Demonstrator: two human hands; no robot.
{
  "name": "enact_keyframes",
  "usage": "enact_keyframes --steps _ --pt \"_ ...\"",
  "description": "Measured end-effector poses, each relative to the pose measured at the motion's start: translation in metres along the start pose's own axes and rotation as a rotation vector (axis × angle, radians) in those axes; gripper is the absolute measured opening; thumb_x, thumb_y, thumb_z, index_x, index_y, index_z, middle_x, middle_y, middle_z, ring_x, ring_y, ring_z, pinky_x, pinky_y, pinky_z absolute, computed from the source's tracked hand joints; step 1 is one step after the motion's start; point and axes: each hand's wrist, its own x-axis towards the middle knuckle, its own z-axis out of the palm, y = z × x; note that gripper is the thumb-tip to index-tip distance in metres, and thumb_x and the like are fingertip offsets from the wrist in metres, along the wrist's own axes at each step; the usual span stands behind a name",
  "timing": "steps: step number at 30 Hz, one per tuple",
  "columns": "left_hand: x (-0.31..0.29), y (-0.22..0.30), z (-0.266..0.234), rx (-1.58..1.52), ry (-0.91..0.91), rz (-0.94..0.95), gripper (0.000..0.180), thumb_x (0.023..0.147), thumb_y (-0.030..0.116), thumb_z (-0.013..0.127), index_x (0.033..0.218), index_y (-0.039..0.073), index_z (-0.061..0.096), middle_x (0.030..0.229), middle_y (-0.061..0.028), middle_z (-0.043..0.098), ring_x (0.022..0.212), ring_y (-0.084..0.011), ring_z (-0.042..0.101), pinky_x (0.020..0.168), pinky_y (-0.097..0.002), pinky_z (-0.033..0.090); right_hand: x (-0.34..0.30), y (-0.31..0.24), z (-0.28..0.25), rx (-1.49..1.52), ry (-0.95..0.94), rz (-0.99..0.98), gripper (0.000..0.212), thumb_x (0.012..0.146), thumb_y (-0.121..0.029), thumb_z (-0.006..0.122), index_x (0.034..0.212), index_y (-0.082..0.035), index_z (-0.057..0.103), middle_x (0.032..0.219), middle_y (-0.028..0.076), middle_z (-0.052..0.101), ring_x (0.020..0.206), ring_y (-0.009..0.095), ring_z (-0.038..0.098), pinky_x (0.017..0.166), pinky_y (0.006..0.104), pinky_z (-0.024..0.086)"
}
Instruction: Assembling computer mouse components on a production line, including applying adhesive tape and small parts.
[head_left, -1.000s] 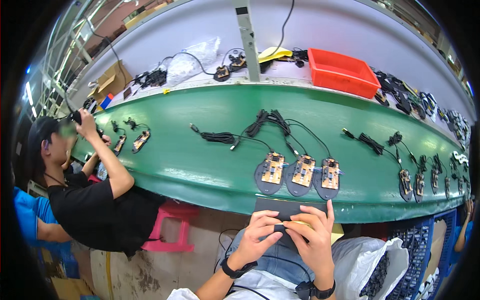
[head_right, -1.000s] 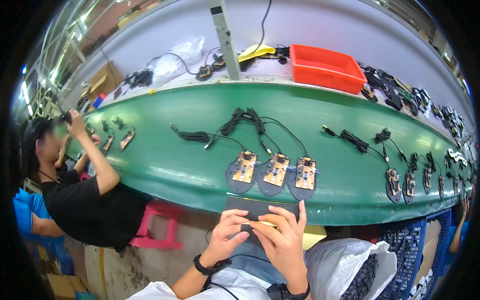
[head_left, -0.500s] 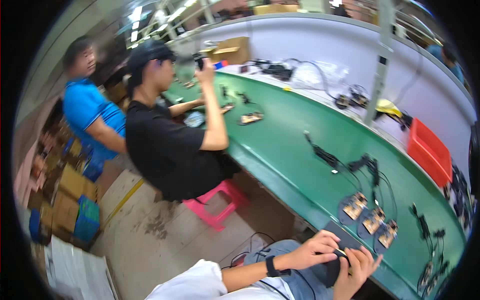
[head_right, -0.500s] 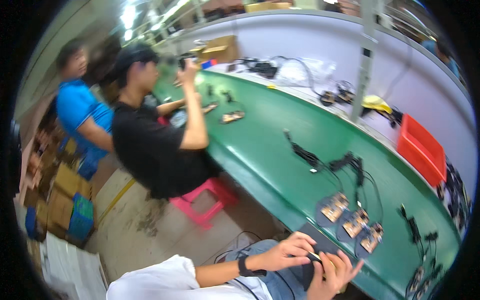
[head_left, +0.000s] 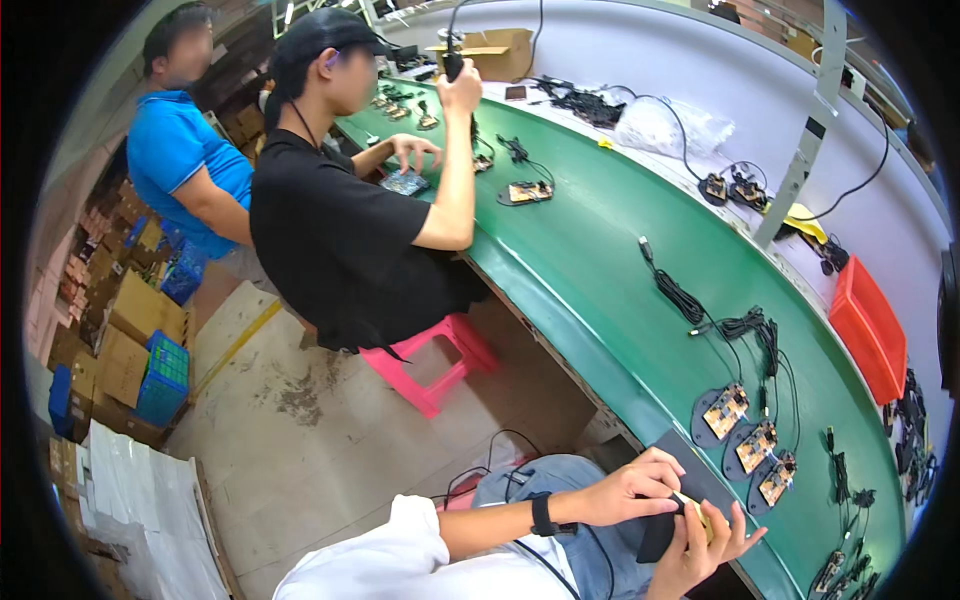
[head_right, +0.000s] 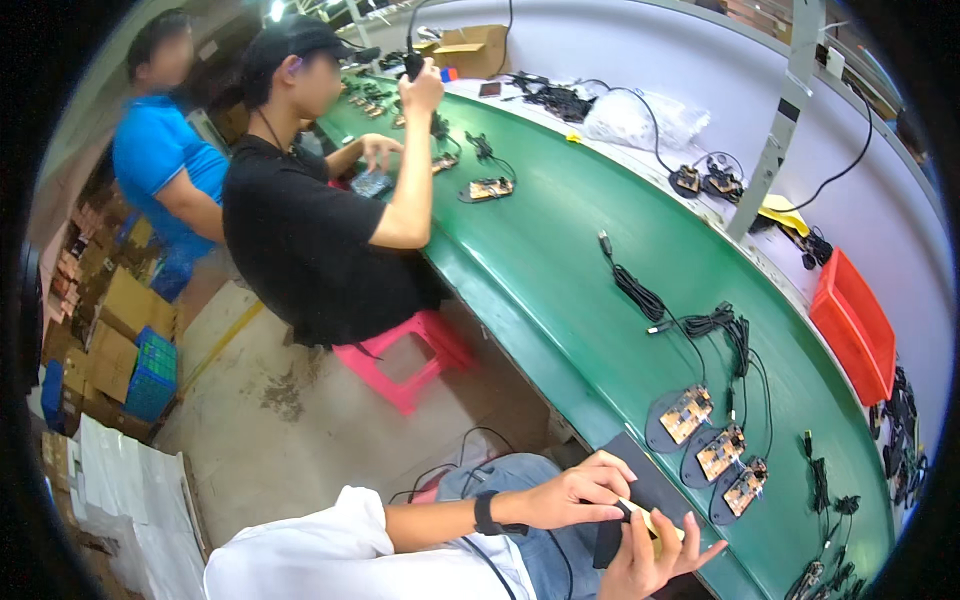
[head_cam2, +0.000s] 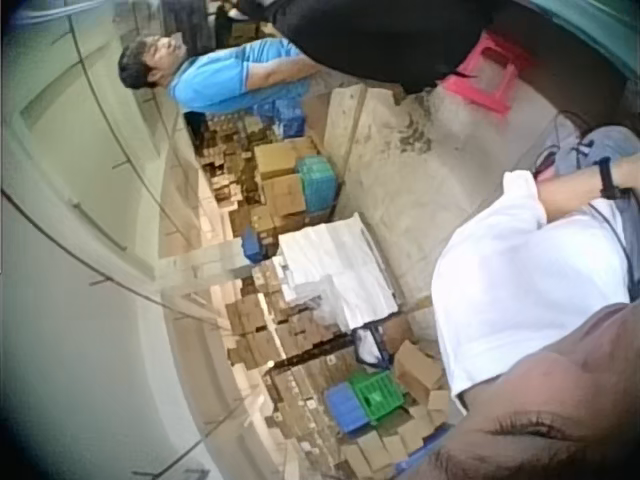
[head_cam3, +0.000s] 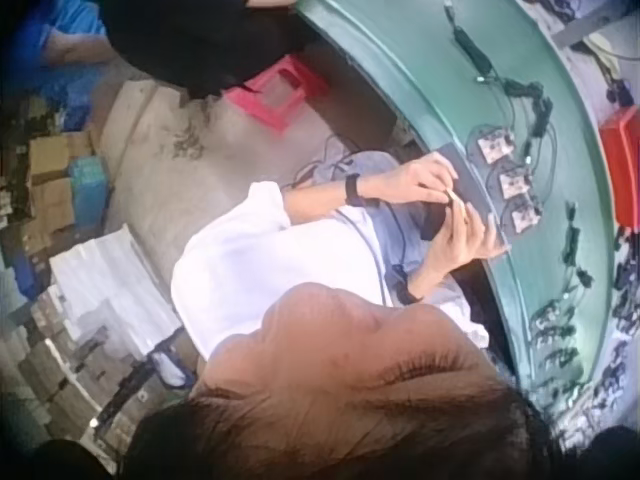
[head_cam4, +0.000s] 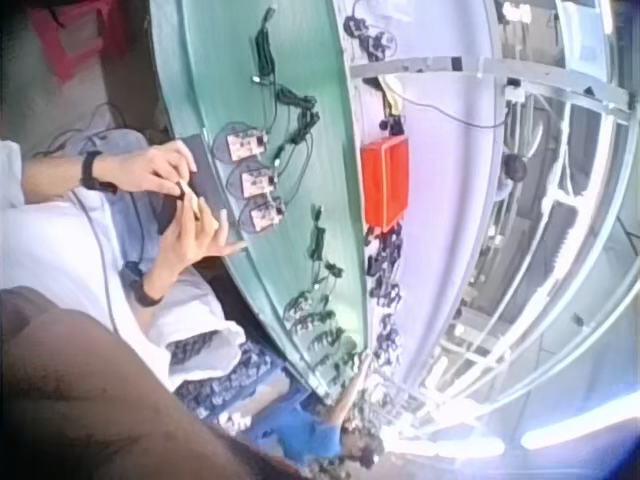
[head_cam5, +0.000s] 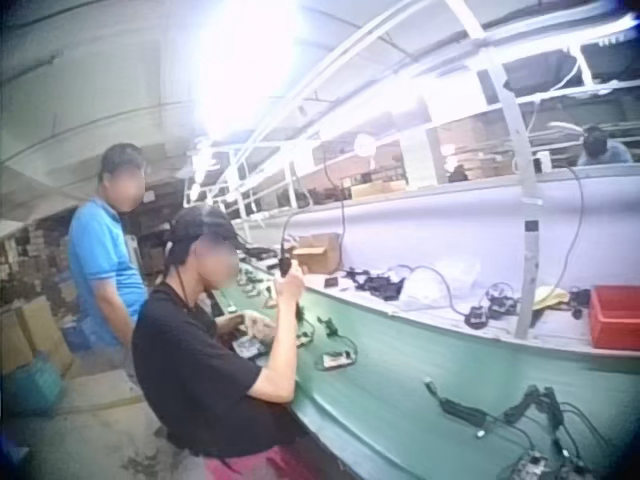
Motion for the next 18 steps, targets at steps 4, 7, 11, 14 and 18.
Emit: enact_keyframes --steps 4,7,11,14,18 --pt "0.0 0.006 0.001 -0.026 0.043 -0.022 0.017 0.096 0.013 0.074 0.089 -0.002 0.072 0.101 -0.0058 0.065 0.124 -0.0276 0.054 0.105 -0.0406 0.044 -0.011 -0.01 0.005 -0.006 0.011 0.0 0.016 0.083 -0.01 0.08 0.098 -0.012 0.076 0.117 0.002 0.069 0.125 0.03 0.06 0.128 0.0613 0.019" --pt "-0.004 0.007 0.001 -0.025 0.037 -0.003 0.016 0.095 0.013 0.074 0.089 -0.002 0.072 0.101 -0.0056 0.064 0.124 -0.0273 0.054 0.105 -0.0403 0.043 -0.019 -0.011 0.011 0.191 0.067 0.141 0.021 0.085 -0.01 0.079 0.105 -0.012 0.075 0.12 0.003 0.069 0.126 0.03 0.059 0.128 0.0618 0.019" --pt "-0.013 0.007 0.005 -0.043 0.034 -0.003 0.017 0.095 0.014 0.075 0.089 -0.002 0.072 0.101 -0.0055 0.065 0.124 -0.0273 0.054 0.105 -0.0403 0.043 -0.021 -0.012 0.002 -0.003 -0.012 0.156 0.028 0.087 -0.011 0.078 0.115 -0.008 0.072 0.124 0.006 0.068 0.128 0.03 0.059 0.126 0.0607 0.023" --pt "-0.005 -0.006 0.008 -0.034 -0.035 0.025 0.013 0.093 0.013 0.077 0.096 0.001 0.075 0.108 -0.0066 0.067 0.122 -0.0293 0.056 0.106 -0.0428 0.044 -0.025 -0.002 0.006 0.003 0.054 0.212 0.032 0.086 -0.014 0.08 0.116 -0.008 0.074 0.125 0.01 0.067 0.128 0.032 0.058 0.123 0.0582 0.029" --pt "0.006 0.007 -0.008 -0.022 0.058 -0.008 0.011 0.088 0.011 0.081 0.092 0.003 0.074 0.113 -0.0108 0.068 0.117 -0.0306 0.06 0.1 -0.042 0.049 0.0 -0.019 0.001 0.182 0.126 0.404 0.043 0.081 -0.009 0.085 0.122 -0.008 0.074 0.141 0.015 0.058 0.133 0.037 0.052 0.113 0.0488 0.041"
